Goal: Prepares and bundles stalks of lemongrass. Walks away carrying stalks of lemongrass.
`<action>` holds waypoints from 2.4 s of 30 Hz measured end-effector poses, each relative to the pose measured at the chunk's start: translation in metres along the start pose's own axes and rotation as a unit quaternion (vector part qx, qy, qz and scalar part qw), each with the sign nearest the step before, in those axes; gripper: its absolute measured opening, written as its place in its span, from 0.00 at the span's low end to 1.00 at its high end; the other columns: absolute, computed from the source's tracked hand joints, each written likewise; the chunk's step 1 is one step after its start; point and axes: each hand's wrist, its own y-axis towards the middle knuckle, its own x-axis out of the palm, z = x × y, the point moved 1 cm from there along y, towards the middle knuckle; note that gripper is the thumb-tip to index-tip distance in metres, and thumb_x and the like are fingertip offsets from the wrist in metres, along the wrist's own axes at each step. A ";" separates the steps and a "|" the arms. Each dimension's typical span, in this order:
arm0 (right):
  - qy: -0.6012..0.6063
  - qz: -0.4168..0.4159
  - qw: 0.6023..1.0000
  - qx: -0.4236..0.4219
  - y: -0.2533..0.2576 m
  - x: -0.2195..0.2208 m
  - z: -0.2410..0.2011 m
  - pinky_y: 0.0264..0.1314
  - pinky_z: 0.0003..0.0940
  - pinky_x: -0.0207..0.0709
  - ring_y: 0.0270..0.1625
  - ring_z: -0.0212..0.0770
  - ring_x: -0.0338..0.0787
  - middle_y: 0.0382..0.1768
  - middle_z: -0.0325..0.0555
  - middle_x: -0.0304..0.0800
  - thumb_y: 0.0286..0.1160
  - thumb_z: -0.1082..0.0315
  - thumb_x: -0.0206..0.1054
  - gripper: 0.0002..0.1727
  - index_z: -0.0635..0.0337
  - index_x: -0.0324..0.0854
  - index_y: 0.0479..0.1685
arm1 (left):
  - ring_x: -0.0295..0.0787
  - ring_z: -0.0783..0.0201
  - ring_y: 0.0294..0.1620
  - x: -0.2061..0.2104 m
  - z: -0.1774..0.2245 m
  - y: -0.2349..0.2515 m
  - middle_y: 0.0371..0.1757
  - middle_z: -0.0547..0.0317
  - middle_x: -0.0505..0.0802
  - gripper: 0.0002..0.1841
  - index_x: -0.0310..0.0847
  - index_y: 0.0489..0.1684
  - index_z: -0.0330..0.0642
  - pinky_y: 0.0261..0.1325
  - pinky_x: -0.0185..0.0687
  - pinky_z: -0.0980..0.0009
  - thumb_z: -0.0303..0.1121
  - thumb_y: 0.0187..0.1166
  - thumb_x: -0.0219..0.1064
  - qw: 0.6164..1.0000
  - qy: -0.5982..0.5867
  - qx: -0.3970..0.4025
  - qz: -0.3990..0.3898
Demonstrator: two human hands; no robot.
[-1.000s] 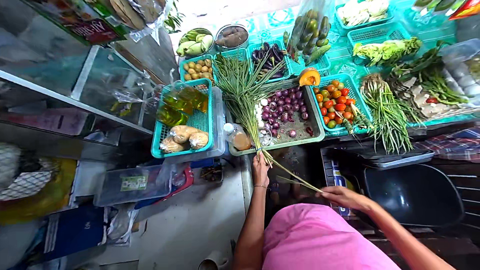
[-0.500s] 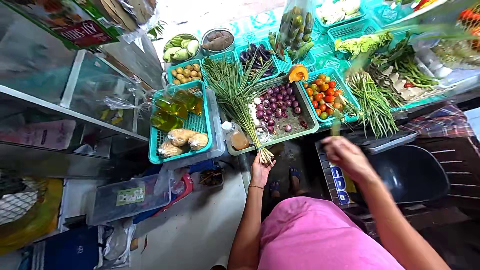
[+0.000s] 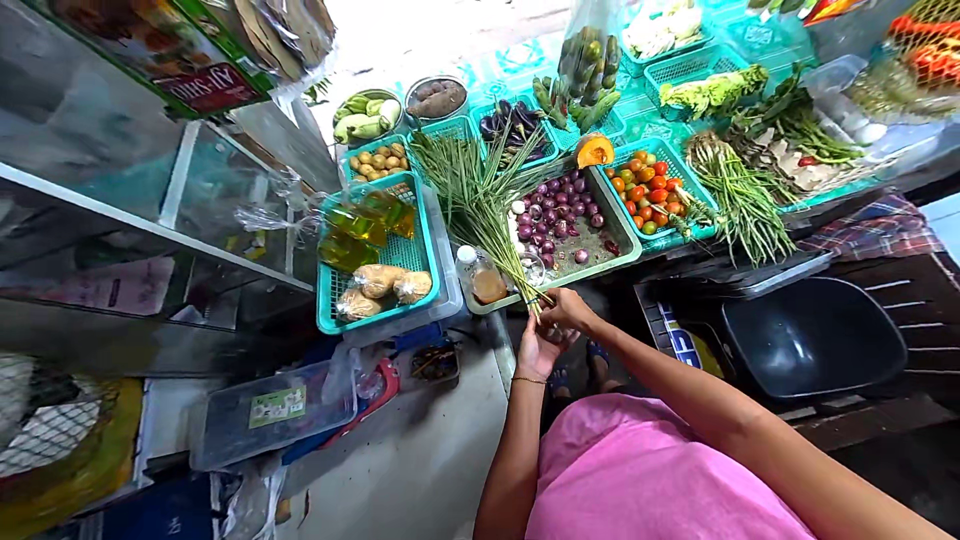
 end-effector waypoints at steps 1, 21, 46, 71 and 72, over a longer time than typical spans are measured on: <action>0.009 0.001 1.000 0.007 0.000 0.000 0.001 0.61 0.56 0.77 0.53 0.53 0.88 0.48 0.57 0.90 0.69 0.61 0.74 0.18 0.64 0.87 0.54 | 0.90 0.47 0.53 0.002 0.002 -0.001 0.57 0.43 0.87 0.27 0.68 0.76 0.40 0.57 0.87 0.48 0.52 0.94 0.41 1.000 -0.024 0.004 0.004; 0.077 0.046 0.995 -0.034 -0.206 -0.042 0.131 0.48 0.48 0.79 0.40 0.46 0.86 0.40 0.53 0.87 0.79 0.62 0.64 0.15 0.63 0.83 0.55 | 0.84 0.48 0.62 0.019 -0.004 0.019 0.63 0.44 0.81 0.23 0.60 0.80 0.41 0.65 0.83 0.46 0.45 0.95 0.45 0.992 -0.101 0.069 0.030; 0.548 0.280 0.788 0.022 -0.493 0.072 0.271 0.23 0.18 0.66 0.26 0.24 0.77 0.43 0.38 0.89 0.86 0.70 0.57 0.15 0.60 0.75 0.67 | 0.96 0.57 0.47 0.106 -0.351 -0.152 0.51 0.41 0.95 0.19 0.73 0.73 0.25 0.55 0.91 0.63 0.30 0.94 0.50 0.808 0.492 0.001 -0.322; -0.168 0.462 0.859 -0.142 -0.457 -0.038 0.221 0.89 0.64 0.57 0.88 0.53 0.68 0.79 0.46 0.79 0.85 0.64 0.61 0.18 0.45 0.85 0.71 | 0.95 0.63 0.38 0.129 -0.260 -0.159 0.40 0.51 0.96 0.10 0.87 0.54 0.27 0.44 0.92 0.69 0.24 0.83 0.65 0.725 0.548 -0.046 -0.415; -0.234 0.426 0.859 -0.163 -0.453 -0.049 0.212 0.91 0.69 0.49 0.91 0.53 0.63 0.82 0.44 0.77 0.85 0.69 0.61 0.20 0.44 0.85 0.71 | 0.95 0.63 0.39 0.131 -0.257 -0.159 0.40 0.51 0.96 0.10 0.87 0.53 0.27 0.45 0.93 0.68 0.24 0.83 0.66 0.720 0.547 -0.046 -0.425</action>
